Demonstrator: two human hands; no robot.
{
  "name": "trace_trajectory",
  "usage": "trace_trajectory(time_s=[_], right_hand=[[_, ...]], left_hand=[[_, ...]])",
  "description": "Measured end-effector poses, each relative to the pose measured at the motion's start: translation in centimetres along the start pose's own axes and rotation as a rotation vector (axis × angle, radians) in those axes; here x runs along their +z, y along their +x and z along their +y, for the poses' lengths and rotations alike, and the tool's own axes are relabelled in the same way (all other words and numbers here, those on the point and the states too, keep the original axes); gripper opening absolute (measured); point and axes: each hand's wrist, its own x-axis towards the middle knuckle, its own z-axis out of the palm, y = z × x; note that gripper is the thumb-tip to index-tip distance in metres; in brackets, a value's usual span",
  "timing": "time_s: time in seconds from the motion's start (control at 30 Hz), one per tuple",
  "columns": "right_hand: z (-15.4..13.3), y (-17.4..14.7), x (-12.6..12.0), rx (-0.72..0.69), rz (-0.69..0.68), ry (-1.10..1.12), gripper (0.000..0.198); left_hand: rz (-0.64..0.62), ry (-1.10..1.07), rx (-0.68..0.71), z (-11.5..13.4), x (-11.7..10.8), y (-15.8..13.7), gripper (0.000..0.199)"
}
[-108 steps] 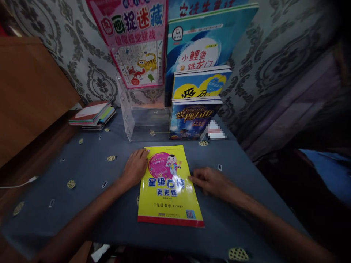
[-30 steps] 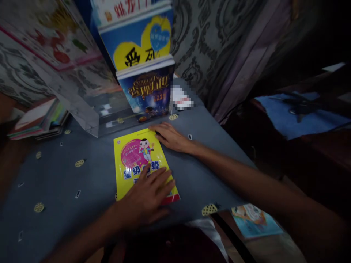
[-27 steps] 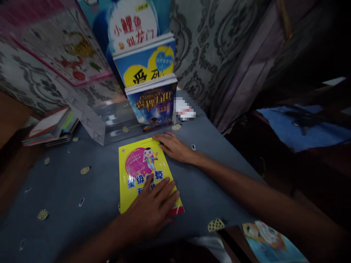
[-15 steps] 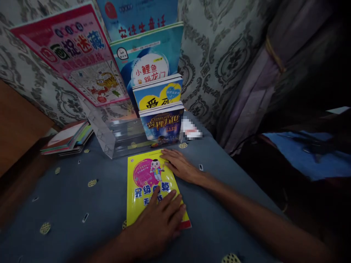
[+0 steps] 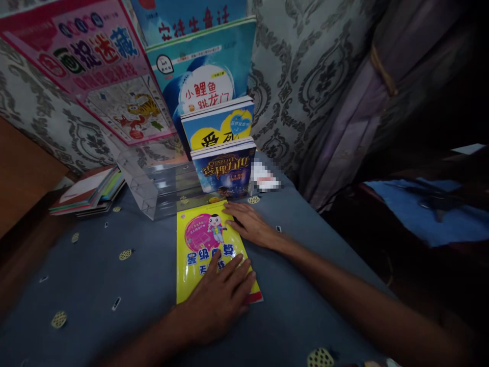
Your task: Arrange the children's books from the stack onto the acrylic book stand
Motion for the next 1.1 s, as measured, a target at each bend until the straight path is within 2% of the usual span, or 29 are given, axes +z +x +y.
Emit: trace_trajectory(time_s=[0.23, 0.43, 0.53, 0.67, 0.83, 1.1], right_hand=[[-0.6, 0.2, -0.2, 0.041, -0.075, -0.022, 0.039], [-0.9, 0.1, -0.6, 0.051, -0.118, -0.044, 0.045], [-1.1, 0.0, -0.8, 0.034, -0.164, -0.069, 0.052], [-1.1, 0.0, -0.9, 0.035, -0.200, -0.090, 0.056], [-1.1, -0.1, -0.9, 0.041, -0.192, -0.098, 0.055], [-2.2, -0.5, -0.7, 0.038, -0.161, -0.192, 0.047]], left_hand=[[0.011, -0.121, -0.012, -0.3, -0.2, -0.1, 0.052], [0.092, -0.347, -0.061, -2.8, -0.3, 0.3, 0.043], [0.128, -0.381, -0.047, -3.6, -0.3, 0.4, 0.040], [0.077, -0.344, 0.031, -2.7, -0.8, 0.1, 0.039], [-0.024, -0.325, 0.104, -1.2, -1.4, -0.8, 0.057], [0.003, -0.287, 0.077, -0.6, -0.6, -1.1, 0.060]])
